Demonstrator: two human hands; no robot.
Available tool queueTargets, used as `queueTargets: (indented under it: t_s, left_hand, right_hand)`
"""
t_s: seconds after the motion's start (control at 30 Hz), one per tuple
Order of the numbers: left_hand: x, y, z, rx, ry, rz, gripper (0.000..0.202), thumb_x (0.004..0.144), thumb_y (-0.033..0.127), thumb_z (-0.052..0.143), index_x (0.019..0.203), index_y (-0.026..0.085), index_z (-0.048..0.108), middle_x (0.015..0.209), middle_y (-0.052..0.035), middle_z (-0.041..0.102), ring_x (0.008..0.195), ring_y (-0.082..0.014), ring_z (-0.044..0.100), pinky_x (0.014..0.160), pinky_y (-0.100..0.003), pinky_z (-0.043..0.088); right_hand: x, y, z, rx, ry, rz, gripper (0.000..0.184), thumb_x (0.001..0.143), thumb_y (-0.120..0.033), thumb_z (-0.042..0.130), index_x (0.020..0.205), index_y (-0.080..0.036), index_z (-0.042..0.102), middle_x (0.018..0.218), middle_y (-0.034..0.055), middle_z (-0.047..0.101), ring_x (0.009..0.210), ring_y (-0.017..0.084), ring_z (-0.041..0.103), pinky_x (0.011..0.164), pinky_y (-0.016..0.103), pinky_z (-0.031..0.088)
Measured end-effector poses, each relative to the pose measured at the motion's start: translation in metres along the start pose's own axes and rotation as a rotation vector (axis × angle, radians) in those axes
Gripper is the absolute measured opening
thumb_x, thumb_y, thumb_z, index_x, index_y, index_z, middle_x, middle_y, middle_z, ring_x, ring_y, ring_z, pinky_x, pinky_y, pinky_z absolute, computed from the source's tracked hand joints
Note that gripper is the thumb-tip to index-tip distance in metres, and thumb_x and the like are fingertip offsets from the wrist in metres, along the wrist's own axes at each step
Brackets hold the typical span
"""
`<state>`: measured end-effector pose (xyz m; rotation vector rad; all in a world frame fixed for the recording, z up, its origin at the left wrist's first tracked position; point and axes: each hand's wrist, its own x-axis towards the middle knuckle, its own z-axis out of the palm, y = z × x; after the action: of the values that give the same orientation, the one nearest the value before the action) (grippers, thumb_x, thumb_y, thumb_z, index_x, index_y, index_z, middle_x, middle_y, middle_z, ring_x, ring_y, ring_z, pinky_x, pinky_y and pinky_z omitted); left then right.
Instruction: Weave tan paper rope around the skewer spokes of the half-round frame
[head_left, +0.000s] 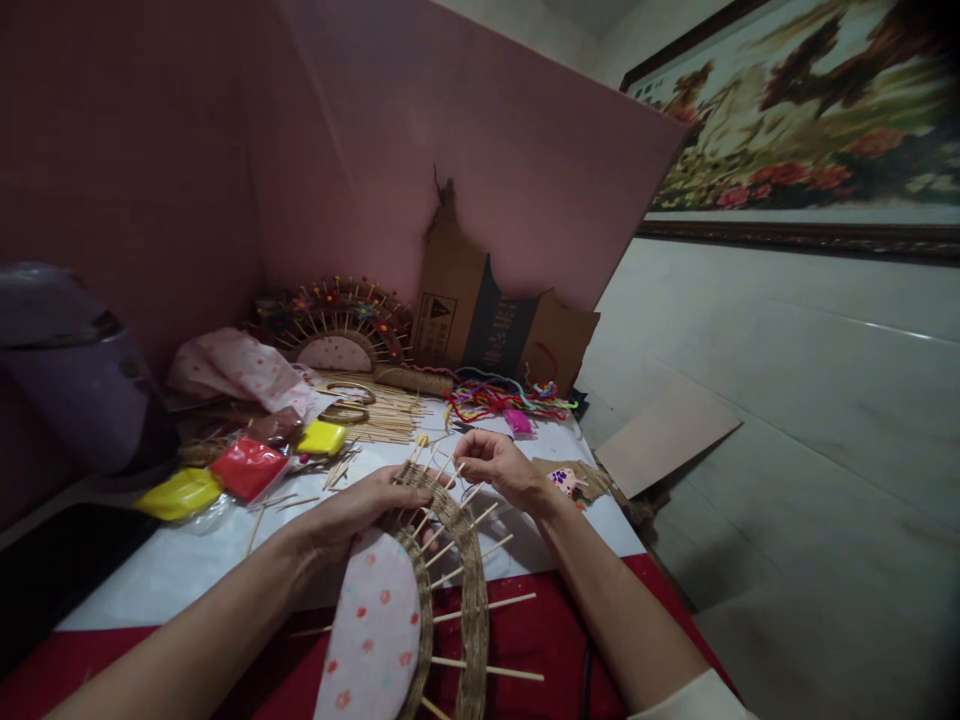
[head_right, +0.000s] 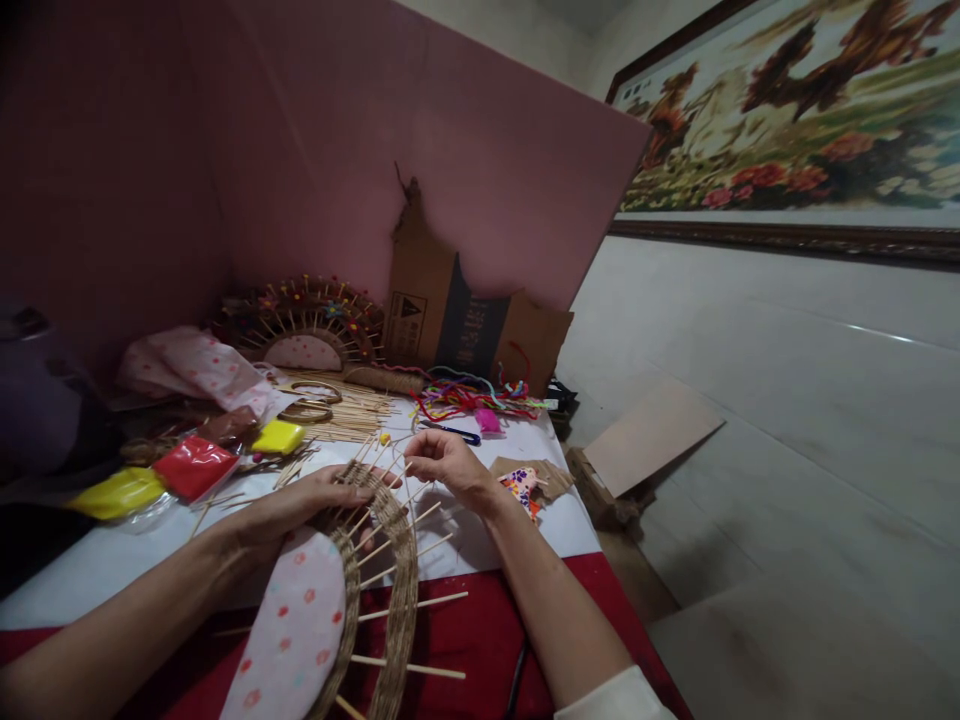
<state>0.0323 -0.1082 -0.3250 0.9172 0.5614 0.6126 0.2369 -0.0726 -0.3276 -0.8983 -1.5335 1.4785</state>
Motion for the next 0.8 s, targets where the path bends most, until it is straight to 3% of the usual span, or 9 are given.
queueTargets:
  t_s: [0.2, 0.47, 0.67, 0.8]
  left_hand:
    - [0.0004, -0.0005, 0.0002, 0.009, -0.023, 0.029, 0.017, 0.072, 0.019, 0.063, 0.086, 0.010, 0.062, 0.073, -0.0081, 0.065, 0.056, -0.0150, 0.062, 0.057, -0.026, 0.048]
    - [0.0007, -0.0001, 0.0014, -0.015, -0.025, 0.068, 0.033, 0.070, 0.019, 0.065, 0.101, 0.017, 0.053, 0.078, -0.0050, 0.064, 0.058, -0.0157, 0.063, 0.058, -0.027, 0.049]
    - [0.0015, -0.0012, 0.0007, -0.010, -0.025, 0.059, 0.020, 0.069, 0.018, 0.065, 0.087, 0.012, 0.059, 0.072, -0.0070, 0.066, 0.056, -0.0156, 0.062, 0.056, -0.026, 0.048]
    - [0.0013, -0.0006, 0.0015, -0.004, -0.011, 0.056, 0.019, 0.068, 0.019, 0.066, 0.085, 0.013, 0.060, 0.071, -0.0071, 0.066, 0.056, -0.0164, 0.062, 0.055, -0.027, 0.048]
  right_hand:
    - [-0.0020, -0.0035, 0.0092, -0.054, -0.031, 0.021, 0.029, 0.054, -0.029, 0.078, 0.069, -0.014, 0.058, 0.063, -0.0021, 0.059, 0.057, 0.009, 0.054, 0.056, 0.022, 0.038]
    - [-0.0037, -0.0011, 0.0098, -0.015, -0.044, 0.084, 0.030, 0.051, -0.028, 0.080, 0.068, -0.014, 0.060, 0.060, -0.0038, 0.059, 0.053, 0.007, 0.050, 0.054, 0.021, 0.037]
    - [-0.0022, 0.0046, 0.0096, -0.034, -0.053, 0.119, 0.032, 0.051, -0.032, 0.079, 0.067, -0.014, 0.059, 0.056, -0.0036, 0.058, 0.049, 0.006, 0.047, 0.047, 0.019, 0.033]
    - [-0.0026, 0.0023, 0.0085, -0.046, -0.040, 0.097, 0.031, 0.052, -0.031, 0.079, 0.069, -0.014, 0.060, 0.059, -0.0028, 0.059, 0.053, 0.007, 0.050, 0.052, 0.020, 0.036]
